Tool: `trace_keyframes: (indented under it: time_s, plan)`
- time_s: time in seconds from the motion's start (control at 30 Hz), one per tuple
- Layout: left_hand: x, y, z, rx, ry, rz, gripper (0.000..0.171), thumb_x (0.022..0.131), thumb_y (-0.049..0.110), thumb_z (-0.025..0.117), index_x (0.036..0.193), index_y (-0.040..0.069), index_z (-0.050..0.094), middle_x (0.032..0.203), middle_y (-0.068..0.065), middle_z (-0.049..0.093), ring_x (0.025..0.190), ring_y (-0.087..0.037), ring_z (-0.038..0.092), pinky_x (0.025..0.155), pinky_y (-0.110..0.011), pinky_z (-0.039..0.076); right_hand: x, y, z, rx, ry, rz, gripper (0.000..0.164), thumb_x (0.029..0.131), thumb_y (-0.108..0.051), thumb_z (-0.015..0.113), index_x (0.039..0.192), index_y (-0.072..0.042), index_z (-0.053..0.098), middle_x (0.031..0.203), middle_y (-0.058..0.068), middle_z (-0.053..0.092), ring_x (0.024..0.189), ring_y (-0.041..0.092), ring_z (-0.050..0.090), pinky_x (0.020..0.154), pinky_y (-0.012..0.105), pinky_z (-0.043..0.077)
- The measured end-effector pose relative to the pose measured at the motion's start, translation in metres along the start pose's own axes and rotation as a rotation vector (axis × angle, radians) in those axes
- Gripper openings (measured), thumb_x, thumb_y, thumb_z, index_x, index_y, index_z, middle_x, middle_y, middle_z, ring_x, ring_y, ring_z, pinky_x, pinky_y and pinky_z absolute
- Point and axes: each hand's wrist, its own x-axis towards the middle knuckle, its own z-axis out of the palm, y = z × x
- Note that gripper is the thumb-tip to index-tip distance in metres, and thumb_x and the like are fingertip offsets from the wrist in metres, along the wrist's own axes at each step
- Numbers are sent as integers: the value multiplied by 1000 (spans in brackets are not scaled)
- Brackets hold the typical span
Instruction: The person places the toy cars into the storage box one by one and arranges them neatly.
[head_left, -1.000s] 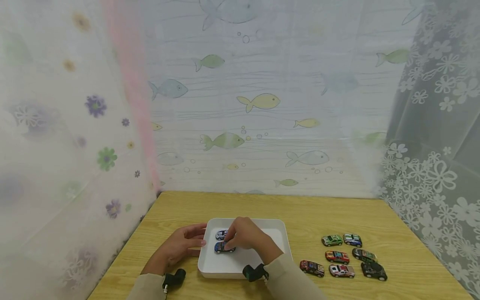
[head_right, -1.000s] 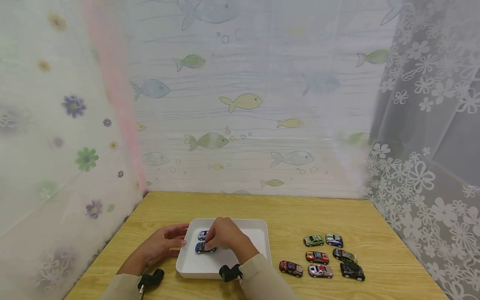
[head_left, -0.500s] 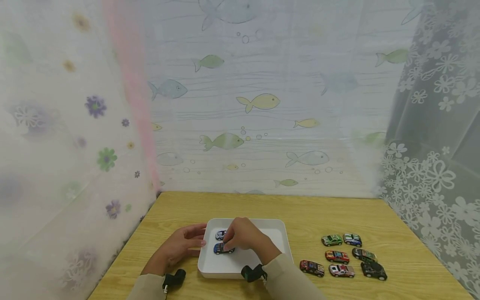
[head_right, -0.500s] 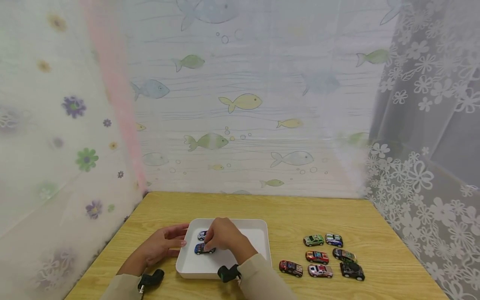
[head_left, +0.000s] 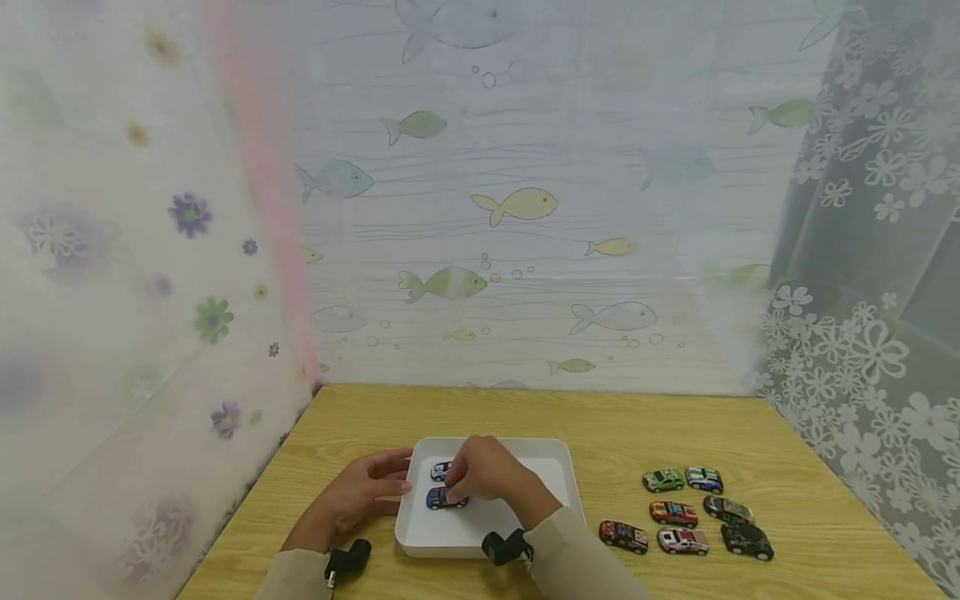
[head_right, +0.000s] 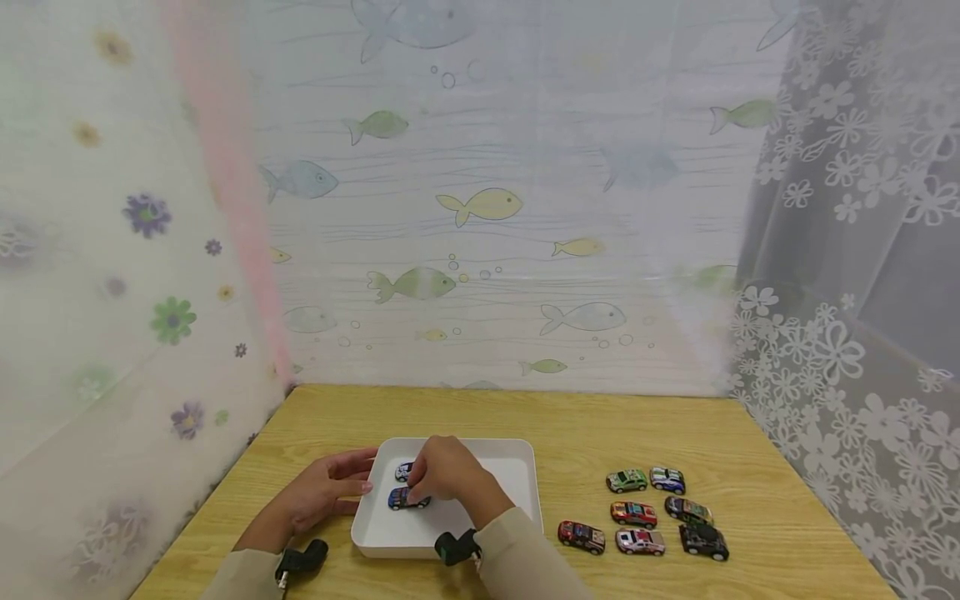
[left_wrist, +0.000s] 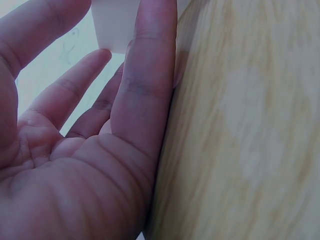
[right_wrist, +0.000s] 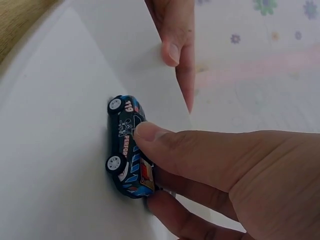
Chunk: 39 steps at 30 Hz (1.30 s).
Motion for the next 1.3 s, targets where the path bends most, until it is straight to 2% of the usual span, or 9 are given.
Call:
trace_keyframes:
  time_s: [0.33, 0.57, 0.9, 1.3]
  plan:
    - [1, -1, 0, -4, 6, 2, 72, 96, 10, 73, 159, 5, 39, 159, -27, 42, 139, -34, 53, 96, -50, 60, -5, 2, -7, -7, 21, -16, 14, 76, -22, 93, 86, -20, 85, 80, -13, 73, 76, 6, 60, 68, 25, 52]
    - [2, -2, 1, -13, 9, 4, 73, 95, 9, 74, 158, 4, 39, 159, -27, 43, 138, -34, 54, 96, -50, 60, -14, 8, -17, -15, 43, -67, 14, 78, -25, 92, 88, -19, 85, 83, -14, 74, 82, 5, 60, 71, 25, 52]
    - [2, -2, 1, -12, 15, 1, 72, 94, 9, 75, 158, 4, 40, 158, -27, 43, 137, -33, 56, 96, -50, 60, -37, 24, -36, 30, 74, -99, 16, 82, -23, 89, 95, -15, 84, 89, -12, 75, 77, 5, 63, 63, 26, 54]
    - [1, -1, 1, -5, 17, 15, 73, 95, 8, 74, 158, 1, 38, 158, -29, 43, 137, -33, 55, 95, -50, 60, -66, 54, -61, 46, 126, -100, 19, 85, -26, 86, 100, -15, 83, 90, -12, 74, 82, 9, 67, 66, 26, 56]
